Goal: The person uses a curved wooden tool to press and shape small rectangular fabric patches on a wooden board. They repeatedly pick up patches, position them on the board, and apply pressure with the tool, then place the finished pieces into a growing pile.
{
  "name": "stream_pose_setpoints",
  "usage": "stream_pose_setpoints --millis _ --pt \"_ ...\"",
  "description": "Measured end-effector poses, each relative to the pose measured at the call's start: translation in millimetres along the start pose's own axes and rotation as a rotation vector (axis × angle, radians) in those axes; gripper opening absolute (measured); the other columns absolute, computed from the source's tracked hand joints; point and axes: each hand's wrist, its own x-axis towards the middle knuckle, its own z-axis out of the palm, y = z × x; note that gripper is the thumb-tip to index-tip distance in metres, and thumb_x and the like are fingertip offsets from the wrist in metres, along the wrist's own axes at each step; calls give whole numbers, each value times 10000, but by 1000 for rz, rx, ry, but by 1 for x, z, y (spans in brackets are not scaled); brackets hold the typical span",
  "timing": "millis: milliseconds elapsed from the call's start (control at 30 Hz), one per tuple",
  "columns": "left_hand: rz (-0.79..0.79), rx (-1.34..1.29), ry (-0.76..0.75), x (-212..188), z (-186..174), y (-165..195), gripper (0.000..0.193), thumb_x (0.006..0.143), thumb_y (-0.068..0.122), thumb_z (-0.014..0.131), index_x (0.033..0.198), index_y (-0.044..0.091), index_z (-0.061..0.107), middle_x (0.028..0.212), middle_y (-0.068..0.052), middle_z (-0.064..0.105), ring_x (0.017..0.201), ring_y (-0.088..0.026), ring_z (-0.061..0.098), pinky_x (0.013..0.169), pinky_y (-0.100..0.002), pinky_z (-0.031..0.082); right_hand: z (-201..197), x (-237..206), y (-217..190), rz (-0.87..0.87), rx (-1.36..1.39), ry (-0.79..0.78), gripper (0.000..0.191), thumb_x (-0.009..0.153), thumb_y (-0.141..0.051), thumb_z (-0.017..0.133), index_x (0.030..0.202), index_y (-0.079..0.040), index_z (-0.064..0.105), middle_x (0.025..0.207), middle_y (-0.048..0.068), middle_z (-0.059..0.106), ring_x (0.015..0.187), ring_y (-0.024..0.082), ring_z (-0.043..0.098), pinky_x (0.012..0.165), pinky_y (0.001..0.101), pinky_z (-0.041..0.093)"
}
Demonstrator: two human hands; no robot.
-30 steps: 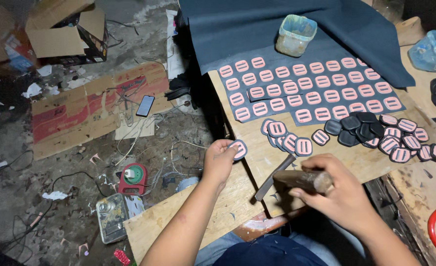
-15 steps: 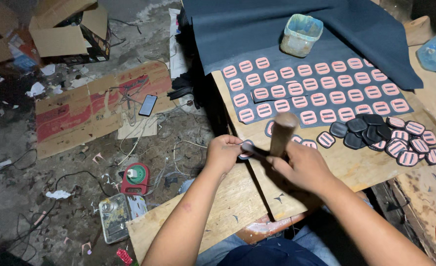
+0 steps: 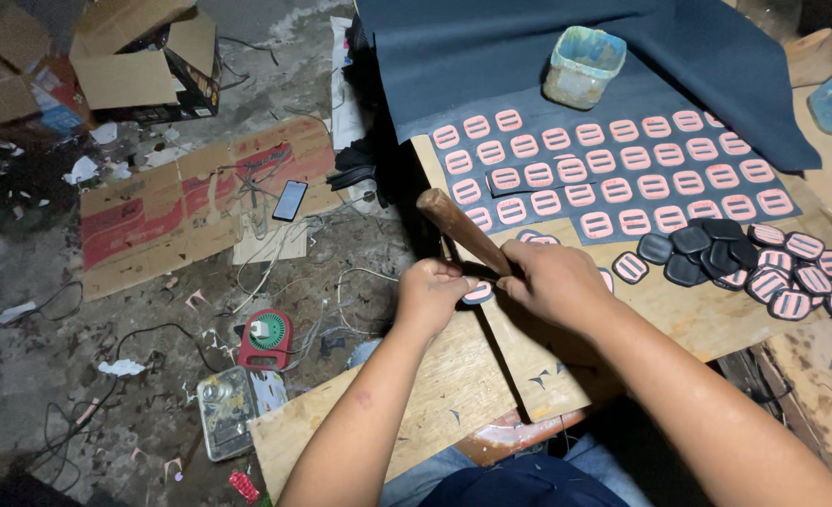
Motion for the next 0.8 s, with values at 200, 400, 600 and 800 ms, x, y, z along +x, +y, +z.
stream_pose_setpoints --millis 200,400,600,800 --pt "-339 -134 7 -7 -3 -1 168 828 68 780 958 -15 714 863 -66 729 733 -117 648 650 -244 513 2 -3 0 34 43 13 291 829 -339 746 1014 -140 642 829 126 718 855 374 683 704 513 515" --pt "-78 -96 49 -5 5 -9 123 822 23 754 917 -46 717 841 -88 752 724 -124 691 650 -255 549 9 -1 1 34 126 67 301 807 -311 752 1022 -124 655 843 139 717 850 387 678 703 508 514" --pt "7 128 56 -8 3 4 118 817 65 780 874 -24 727 814 -82 765 700 -108 688 651 -266 554 6 3 10 28 152 27 317 796 -320 775 1040 -139 687 850 143 720 855 382 685 700 499 518" --pt "27 297 39 -3 0 16 128 760 90 818 765 2 726 714 -64 744 626 -115 678 596 -292 549 7 15 19 25 268 -46 336 786 -304 784 1067 -148 683 869 150 725 836 376 694 715 468 537"
